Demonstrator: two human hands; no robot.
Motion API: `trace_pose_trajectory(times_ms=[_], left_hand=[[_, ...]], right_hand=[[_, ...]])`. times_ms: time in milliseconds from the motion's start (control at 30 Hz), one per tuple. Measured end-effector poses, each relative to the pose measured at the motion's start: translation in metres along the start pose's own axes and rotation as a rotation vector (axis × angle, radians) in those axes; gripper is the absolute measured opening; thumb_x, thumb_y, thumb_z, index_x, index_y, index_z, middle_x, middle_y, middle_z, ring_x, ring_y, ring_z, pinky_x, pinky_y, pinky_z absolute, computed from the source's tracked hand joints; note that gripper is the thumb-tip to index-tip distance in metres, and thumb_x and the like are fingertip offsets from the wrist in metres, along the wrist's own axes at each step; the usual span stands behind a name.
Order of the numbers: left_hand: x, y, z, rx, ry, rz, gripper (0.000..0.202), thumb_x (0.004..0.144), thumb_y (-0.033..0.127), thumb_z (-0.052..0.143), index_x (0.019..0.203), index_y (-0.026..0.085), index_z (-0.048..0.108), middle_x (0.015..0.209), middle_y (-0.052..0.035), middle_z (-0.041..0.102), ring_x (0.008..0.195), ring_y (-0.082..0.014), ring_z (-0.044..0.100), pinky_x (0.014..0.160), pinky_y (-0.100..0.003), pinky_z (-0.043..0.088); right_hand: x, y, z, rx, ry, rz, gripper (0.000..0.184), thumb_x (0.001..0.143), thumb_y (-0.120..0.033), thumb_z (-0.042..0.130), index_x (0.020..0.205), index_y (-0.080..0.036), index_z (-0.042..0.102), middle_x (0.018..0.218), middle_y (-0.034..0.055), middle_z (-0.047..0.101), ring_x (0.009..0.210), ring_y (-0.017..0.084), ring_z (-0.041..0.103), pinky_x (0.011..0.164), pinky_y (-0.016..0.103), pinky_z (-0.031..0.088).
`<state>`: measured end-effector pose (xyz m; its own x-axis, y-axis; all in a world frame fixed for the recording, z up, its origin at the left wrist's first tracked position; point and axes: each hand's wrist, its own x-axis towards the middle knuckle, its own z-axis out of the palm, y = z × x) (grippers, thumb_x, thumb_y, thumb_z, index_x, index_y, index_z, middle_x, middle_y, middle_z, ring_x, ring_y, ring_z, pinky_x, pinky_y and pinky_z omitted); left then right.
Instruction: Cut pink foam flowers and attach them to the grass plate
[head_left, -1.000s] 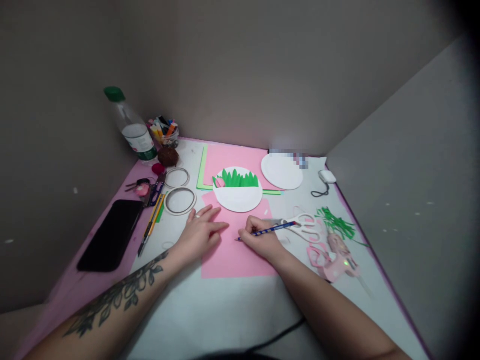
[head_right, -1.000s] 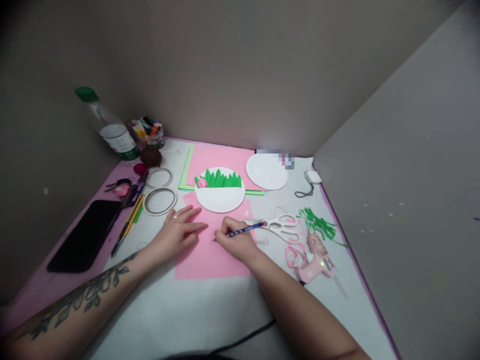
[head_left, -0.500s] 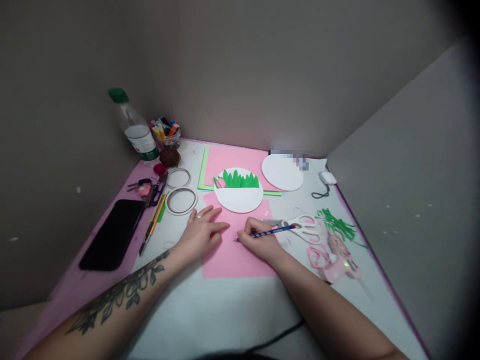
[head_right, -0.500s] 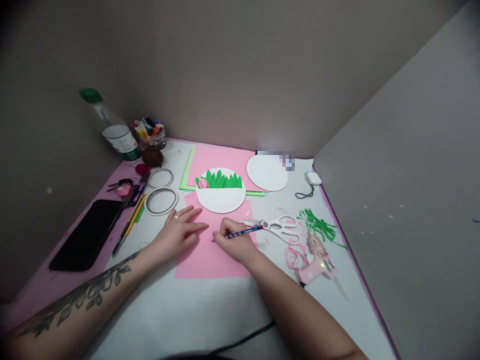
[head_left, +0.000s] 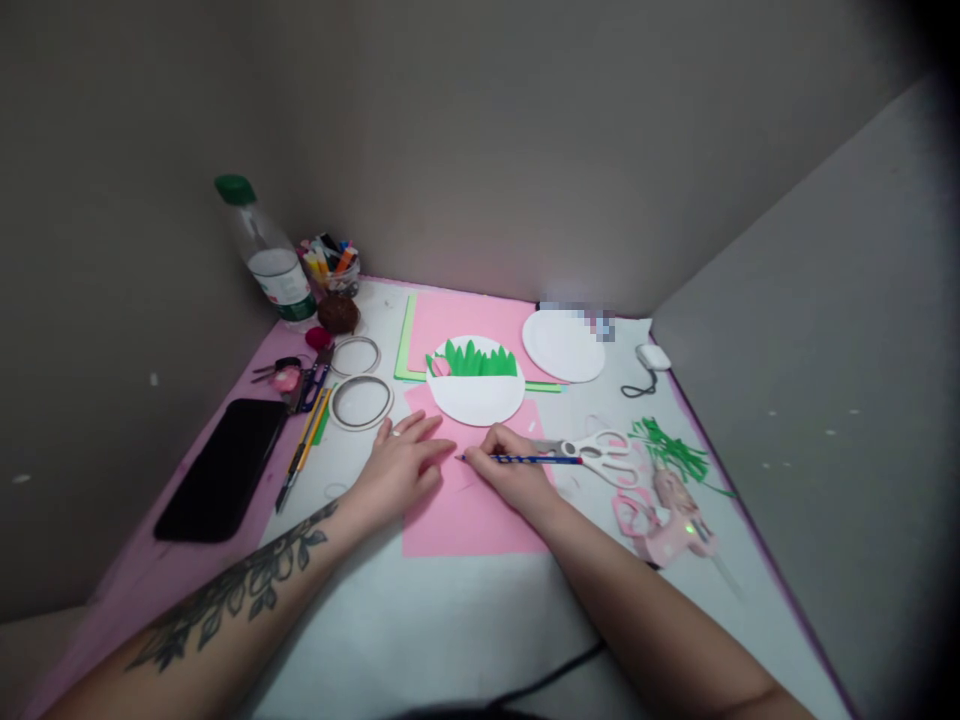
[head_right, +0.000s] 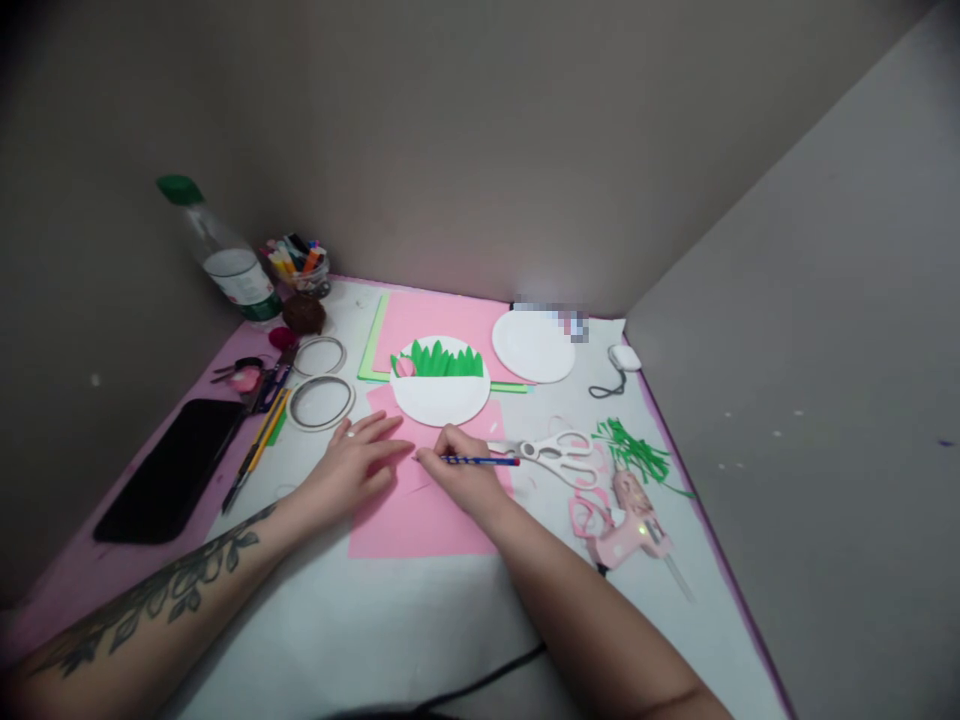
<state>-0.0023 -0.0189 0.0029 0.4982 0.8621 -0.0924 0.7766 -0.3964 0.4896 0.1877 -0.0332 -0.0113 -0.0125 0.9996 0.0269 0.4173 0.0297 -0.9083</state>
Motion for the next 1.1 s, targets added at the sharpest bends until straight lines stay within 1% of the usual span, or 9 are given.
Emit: trace_pose_trajectory(times_ms=[300,700,933,1100], left_hand=[[0.0000,-0.0010,0.0019,0.041,0.007,0.005,0.044,0.078,0.017,0.047,0.117,0.031,0.063,0.144,-0.0060,0.045,0.136,-0.0299,0.032,0.107,-0.063,0.016],[-0.0001,0.0013,-0.0010,0.034,-0.002,-0.005,0.044,0.078,0.018,0.048,0.118,0.031,0.063,0.144,-0.0056,0.045,0.136,-0.0299,0.032,0.108,-0.063,0.016],[0.0006,-0.0012,0.0013,0.043,0.006,0.003,0.043,0.079,0.019,0.048,0.117,0.032,0.063,0.143,-0.0059,0.046,0.136,-0.0291,0.032,0.107,-0.063,0.017],[0.0012,-0.0013,0.0015,0.036,0.009,0.003,0.043,0.078,0.018,0.049,0.116,0.032,0.064,0.143,-0.0058,0.046,0.135,-0.0297,0.033,0.107,-0.062,0.017]], right_hand=[[0.0008,0.0025,0.0012,-0.028,0.004,-0.013,0.032,0.073,-0.028,0.064,0.055,-0.021,0.039,0.050,-0.0073,0.039,0.049,0.010,0.037,0.048,0.023,0.029],[-0.0011,0.0060,-0.0016,0.006,0.034,-0.013,0.030,0.073,-0.025,0.061,0.056,-0.021,0.037,0.049,-0.0076,0.038,0.049,0.010,0.038,0.049,0.022,0.033],[-0.0028,0.0079,-0.0040,-0.002,0.043,-0.007,0.029,0.072,-0.025,0.060,0.055,-0.021,0.037,0.048,-0.0079,0.039,0.047,0.009,0.037,0.047,0.021,0.031],[-0.0032,0.0091,-0.0059,-0.011,0.021,0.008,0.028,0.070,-0.022,0.058,0.054,-0.022,0.035,0.046,-0.0081,0.038,0.046,0.009,0.035,0.045,0.021,0.029]])
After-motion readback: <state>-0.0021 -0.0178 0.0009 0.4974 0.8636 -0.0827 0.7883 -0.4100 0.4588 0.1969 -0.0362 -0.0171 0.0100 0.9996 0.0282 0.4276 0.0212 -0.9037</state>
